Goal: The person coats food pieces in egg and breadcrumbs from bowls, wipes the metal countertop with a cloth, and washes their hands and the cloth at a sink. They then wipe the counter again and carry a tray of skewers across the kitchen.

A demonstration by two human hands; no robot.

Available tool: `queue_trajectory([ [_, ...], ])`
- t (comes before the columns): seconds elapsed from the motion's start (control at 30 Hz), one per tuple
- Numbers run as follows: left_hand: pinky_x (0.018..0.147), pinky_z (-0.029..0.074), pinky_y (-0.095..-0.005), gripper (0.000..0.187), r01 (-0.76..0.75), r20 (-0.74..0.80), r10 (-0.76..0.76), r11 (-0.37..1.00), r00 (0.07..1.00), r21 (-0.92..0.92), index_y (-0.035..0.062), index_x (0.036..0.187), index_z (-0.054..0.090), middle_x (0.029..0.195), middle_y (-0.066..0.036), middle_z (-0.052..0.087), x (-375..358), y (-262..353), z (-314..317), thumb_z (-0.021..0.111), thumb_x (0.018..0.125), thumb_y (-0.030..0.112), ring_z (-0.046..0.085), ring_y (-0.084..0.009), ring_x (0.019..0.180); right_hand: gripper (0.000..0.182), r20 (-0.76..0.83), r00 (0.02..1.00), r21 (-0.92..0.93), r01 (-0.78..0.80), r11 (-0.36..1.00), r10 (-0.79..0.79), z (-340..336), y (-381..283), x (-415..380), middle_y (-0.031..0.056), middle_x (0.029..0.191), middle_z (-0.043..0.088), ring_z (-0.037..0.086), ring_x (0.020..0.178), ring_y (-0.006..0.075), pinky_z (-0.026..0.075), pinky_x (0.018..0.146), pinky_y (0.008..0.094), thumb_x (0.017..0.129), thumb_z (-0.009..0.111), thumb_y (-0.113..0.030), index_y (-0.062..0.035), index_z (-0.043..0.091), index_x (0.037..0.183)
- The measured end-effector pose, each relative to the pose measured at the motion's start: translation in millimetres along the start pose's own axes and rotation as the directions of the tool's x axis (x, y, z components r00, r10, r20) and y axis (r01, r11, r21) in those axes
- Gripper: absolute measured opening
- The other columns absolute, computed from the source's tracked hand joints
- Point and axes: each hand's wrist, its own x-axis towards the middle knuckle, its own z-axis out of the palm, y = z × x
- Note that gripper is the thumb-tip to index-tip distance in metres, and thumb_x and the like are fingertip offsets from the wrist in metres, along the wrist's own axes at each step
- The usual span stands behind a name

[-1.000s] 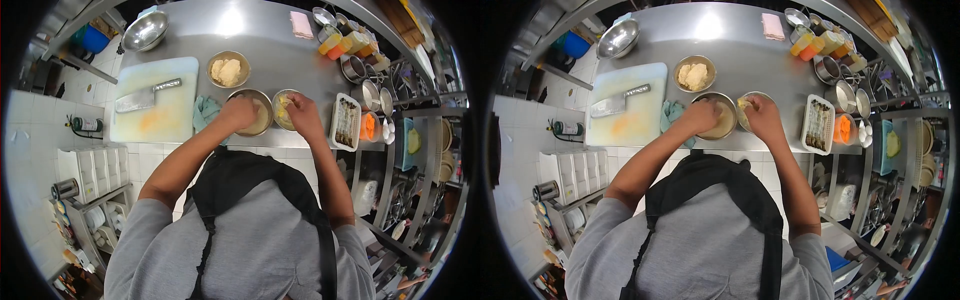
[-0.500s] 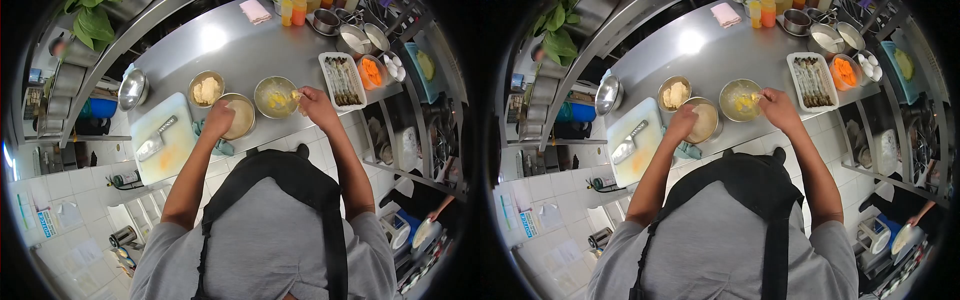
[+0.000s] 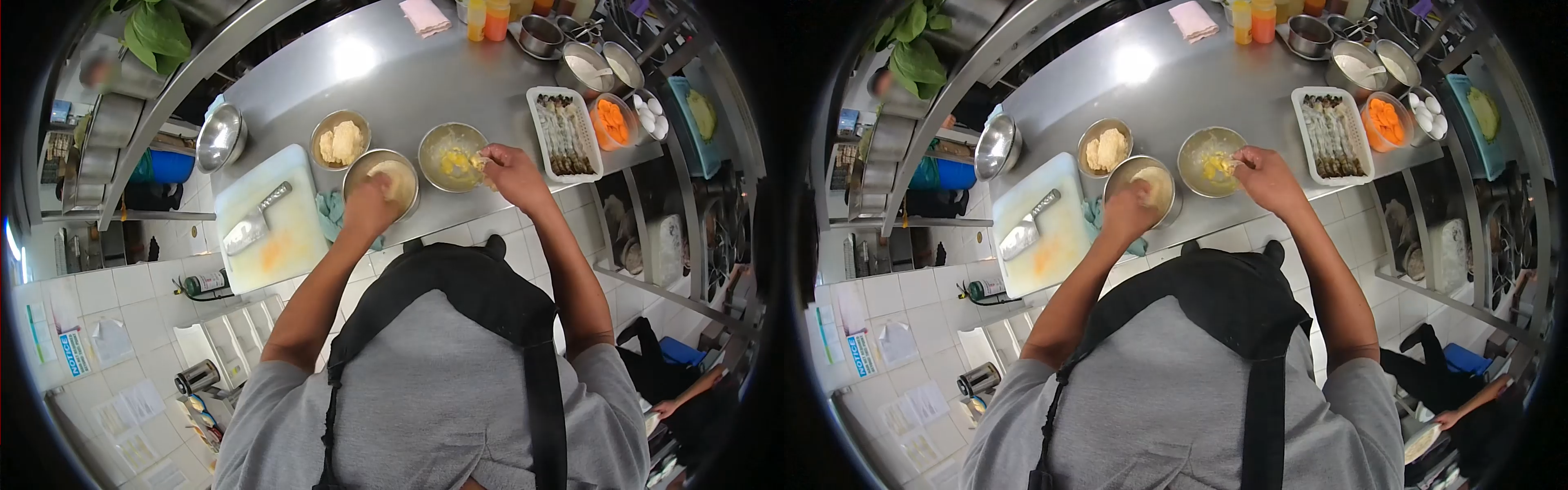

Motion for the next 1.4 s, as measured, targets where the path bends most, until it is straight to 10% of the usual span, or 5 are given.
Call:
queue_trajectory([
  [0.4,0.078,0.053,-0.0459,0.028,0.266,0.177,-0.211,0.878,0.961,-0.397,0.0029,0.088,0.068,0.089,-0.021,0.070,35,-9,-15,0.054,0.092,0.027,0.069,-0.0381,0.088,0.025,0.007,1.000,0.039,0.020,0.999,-0.020,-6,-15,7,0.0040,0.077,0.064,0.054,0.070,0.0096,0.046,0.065,0.0287,0.088,0.060,-0.014,0.0037,0.068,0.104],
  [0.7,0.084,0.055,-0.0464,0.050,0.033,0.083,-0.054,0.971,0.995,0.238,-0.0024,0.103,0.060,0.096,-0.023,0.071,12,29,-12,0.071,0.077,0.039,0.070,-0.0360,0.093,0.024,0.010,1.000,-0.015,0.005,1.000,-0.005,-8,-17,2,0.0051,0.075,0.064,0.054,0.068,0.0102,0.046,0.065,0.0291,0.090,0.061,-0.016,0.0036,0.068,0.103],
  [0.9,0.086,0.055,-0.0418,0.041,0.196,0.375,-0.119,0.964,0.920,-0.177,0.0001,0.104,0.068,0.102,-0.020,0.071,35,-1,-15,0.071,0.078,0.031,0.070,-0.0345,0.097,0.024,0.010,1.000,-0.075,0.018,0.997,-0.017,-14,-23,2,0.0050,0.074,0.064,0.054,0.068,0.0110,0.046,0.065,0.0305,0.090,0.061,-0.018,0.0028,0.068,0.100],
  [1.1,0.085,0.055,-0.0434,0.033,-0.058,0.212,0.069,0.997,0.975,-0.059,0.0042,0.108,0.071,0.101,-0.021,0.072,41,-33,5,0.062,0.083,0.024,0.070,-0.0365,0.095,0.026,0.021,1.000,-0.091,0.008,0.996,-0.006,-10,-28,15,0.0060,0.075,0.065,0.055,0.069,0.0116,0.047,0.066,0.0308,0.090,0.061,-0.018,0.0032,0.069,0.103],
  [1.4,0.059,0.053,-0.0317,0.025,0.464,0.359,-0.295,0.592,0.885,-0.659,0.0014,0.082,0.063,0.074,-0.009,0.061,48,27,-78,0.053,0.093,0.021,0.061,-0.0192,0.060,0.028,0.040,0.999,-0.088,0.001,0.996,0.003,2,-45,12,0.0060,0.078,0.065,0.055,0.069,0.0113,0.047,0.067,0.0305,0.090,0.062,-0.018,0.0031,0.069,0.107],
])
